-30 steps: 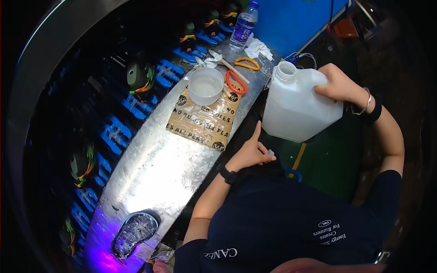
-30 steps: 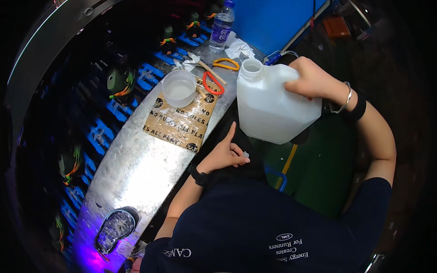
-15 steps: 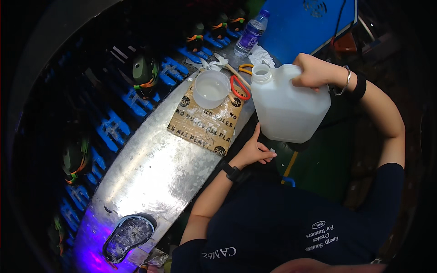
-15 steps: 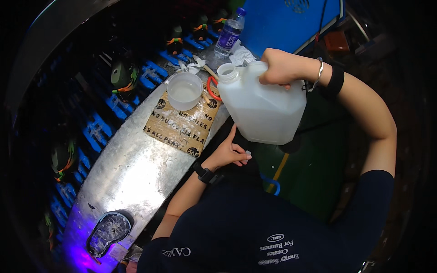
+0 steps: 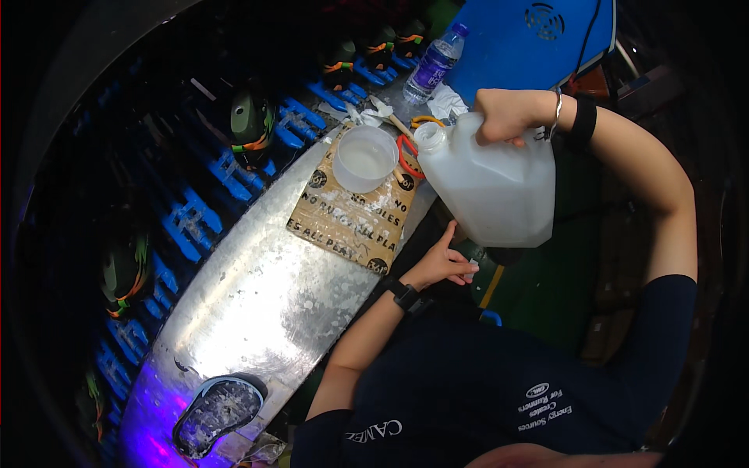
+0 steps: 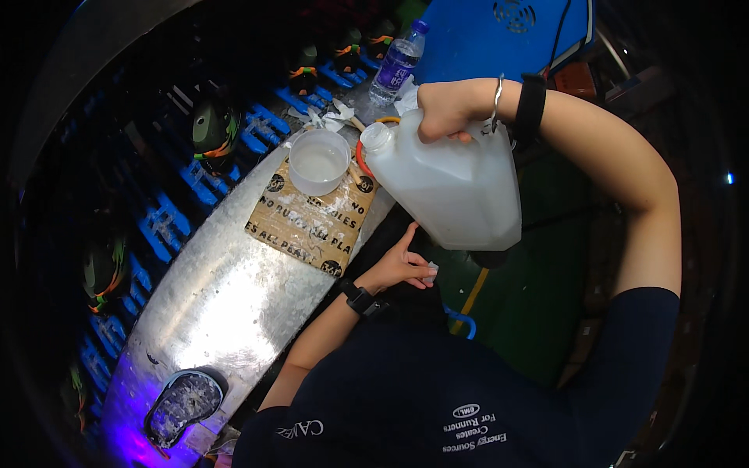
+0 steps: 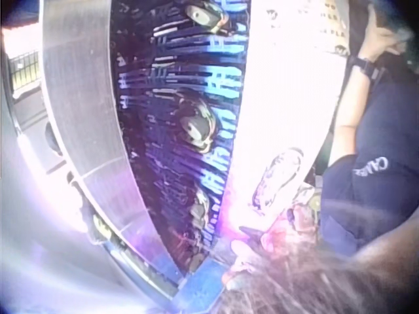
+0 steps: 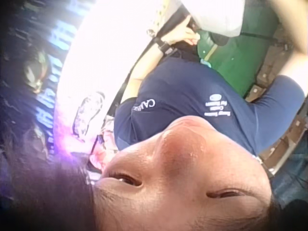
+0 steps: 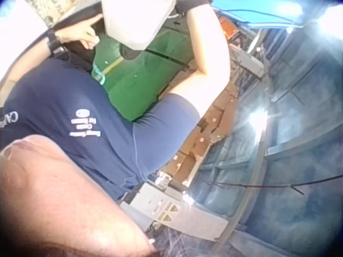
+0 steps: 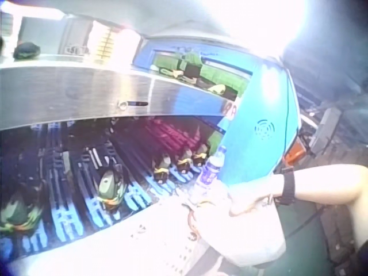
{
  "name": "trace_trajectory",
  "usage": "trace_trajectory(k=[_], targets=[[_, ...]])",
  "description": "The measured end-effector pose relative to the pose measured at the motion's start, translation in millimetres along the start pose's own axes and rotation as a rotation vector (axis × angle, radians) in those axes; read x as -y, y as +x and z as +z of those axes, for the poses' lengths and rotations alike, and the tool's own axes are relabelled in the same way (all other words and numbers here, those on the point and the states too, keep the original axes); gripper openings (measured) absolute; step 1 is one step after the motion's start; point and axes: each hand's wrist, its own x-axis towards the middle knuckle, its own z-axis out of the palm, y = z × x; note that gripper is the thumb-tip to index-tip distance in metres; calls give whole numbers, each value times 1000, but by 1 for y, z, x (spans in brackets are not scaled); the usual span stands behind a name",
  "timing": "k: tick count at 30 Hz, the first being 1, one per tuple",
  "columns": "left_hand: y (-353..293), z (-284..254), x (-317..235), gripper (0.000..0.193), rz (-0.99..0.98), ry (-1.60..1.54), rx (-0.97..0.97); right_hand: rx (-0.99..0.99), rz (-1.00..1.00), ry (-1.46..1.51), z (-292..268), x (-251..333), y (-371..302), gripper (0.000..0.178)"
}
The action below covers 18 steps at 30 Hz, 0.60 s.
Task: Applying adhesive or primer to the bottom of shoe soles using a brush in a manufacturing setting.
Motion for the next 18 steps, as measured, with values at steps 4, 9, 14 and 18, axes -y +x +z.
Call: trace_trajectory(k=[4,9,14,18], targets=[[1,1,-2,99,-5,-18,11,20,-3,-43,-6,8,6,18],[2,-1,0,98,4,-44,-2,71,-13,-83,-10,16,14,17],[1,-2,-1,99,6,-47,2,53,-2,-91,-10,22,17,17],[1,-3,0,99,13,-74,-3,46,8,-110,-10,26,21,16]])
